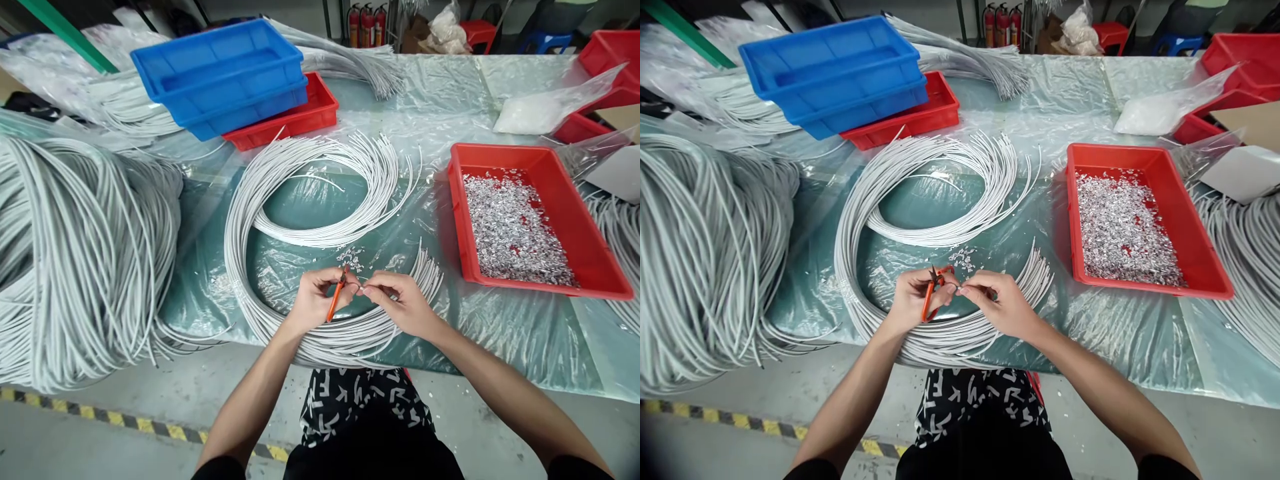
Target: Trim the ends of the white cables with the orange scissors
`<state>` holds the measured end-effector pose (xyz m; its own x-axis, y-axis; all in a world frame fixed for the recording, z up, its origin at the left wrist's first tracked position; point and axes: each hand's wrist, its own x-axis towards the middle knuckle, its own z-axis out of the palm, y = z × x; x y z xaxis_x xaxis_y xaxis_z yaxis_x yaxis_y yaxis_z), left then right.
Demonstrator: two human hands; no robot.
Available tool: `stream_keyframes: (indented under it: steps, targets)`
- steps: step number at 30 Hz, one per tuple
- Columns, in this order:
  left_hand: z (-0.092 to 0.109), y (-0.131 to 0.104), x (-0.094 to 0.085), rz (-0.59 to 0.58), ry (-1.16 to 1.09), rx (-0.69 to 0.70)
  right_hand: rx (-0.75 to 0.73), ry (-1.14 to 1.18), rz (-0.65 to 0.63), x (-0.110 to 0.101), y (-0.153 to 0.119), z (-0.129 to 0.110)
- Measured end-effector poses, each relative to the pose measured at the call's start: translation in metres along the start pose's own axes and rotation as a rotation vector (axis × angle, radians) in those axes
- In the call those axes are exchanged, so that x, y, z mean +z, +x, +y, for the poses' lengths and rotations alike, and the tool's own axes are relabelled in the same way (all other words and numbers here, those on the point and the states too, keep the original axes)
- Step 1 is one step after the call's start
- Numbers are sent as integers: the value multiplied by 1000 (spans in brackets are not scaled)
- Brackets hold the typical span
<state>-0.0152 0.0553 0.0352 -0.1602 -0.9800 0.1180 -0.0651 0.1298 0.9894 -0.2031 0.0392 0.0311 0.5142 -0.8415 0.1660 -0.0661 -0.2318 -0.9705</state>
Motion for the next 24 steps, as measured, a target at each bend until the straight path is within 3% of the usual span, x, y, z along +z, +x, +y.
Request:
stream_keyframes:
  steps: [9, 17, 24]
  targets:
    - [2, 2, -3, -113, -147, -154, -23, -21, 9, 1, -2, 0]
    - [-1, -2, 0, -10, -15, 9, -48, -18, 81, 2, -2, -2]
    - [-5, -5, -1, 10, 60, 134, -146, -163, 118, 3, -5, -2]
